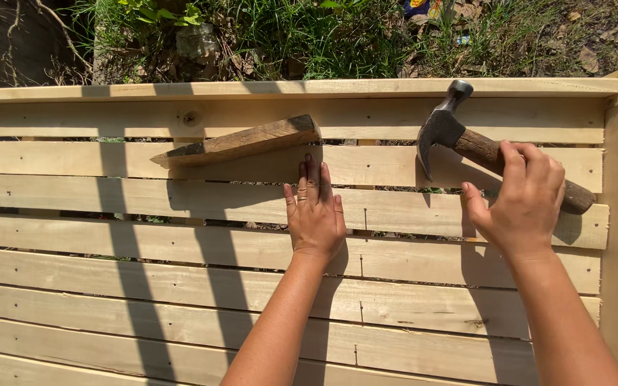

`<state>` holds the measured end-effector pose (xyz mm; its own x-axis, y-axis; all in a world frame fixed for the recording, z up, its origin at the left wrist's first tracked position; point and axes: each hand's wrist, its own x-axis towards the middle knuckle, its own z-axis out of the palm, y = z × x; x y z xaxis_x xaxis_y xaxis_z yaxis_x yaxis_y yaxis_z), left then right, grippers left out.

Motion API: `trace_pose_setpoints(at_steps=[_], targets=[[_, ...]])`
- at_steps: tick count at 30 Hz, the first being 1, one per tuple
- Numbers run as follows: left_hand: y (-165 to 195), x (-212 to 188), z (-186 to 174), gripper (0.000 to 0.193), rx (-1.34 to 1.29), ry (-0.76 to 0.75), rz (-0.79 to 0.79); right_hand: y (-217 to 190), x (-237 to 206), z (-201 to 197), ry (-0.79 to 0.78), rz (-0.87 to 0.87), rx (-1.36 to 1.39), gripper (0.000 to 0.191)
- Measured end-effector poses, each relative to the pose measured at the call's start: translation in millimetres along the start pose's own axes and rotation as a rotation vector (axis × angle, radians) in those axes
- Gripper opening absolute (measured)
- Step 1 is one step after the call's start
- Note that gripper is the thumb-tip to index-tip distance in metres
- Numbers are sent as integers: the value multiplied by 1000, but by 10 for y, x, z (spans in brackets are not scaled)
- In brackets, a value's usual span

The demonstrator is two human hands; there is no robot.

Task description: The person hammers nails into a wooden slatted frame outdoors, working along the slats. They hold a concrete block in one hand and a claw hammer in the other, driving nails into the frame boards and repositioning along the structure.

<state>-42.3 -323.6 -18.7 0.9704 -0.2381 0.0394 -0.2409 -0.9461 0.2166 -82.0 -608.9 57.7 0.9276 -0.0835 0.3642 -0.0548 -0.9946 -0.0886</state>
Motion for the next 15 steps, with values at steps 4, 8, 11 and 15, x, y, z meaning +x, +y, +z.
trace_pose_setpoints(at_steps=[4,8,11,15], targets=[[15,57,-2,67,-18,-65,-23,374,180,48,-190,-30,-167,47],[21,98,45,68,7,-33,-19,206,-44,-158,-150,-57,44,40],[19,125,84,67,11,-16,-15,-191,-416,-401,-278,140,574,23],[20,149,96,67,-18,-27,-26,-610,-623,-490,-443,170,673,27]])
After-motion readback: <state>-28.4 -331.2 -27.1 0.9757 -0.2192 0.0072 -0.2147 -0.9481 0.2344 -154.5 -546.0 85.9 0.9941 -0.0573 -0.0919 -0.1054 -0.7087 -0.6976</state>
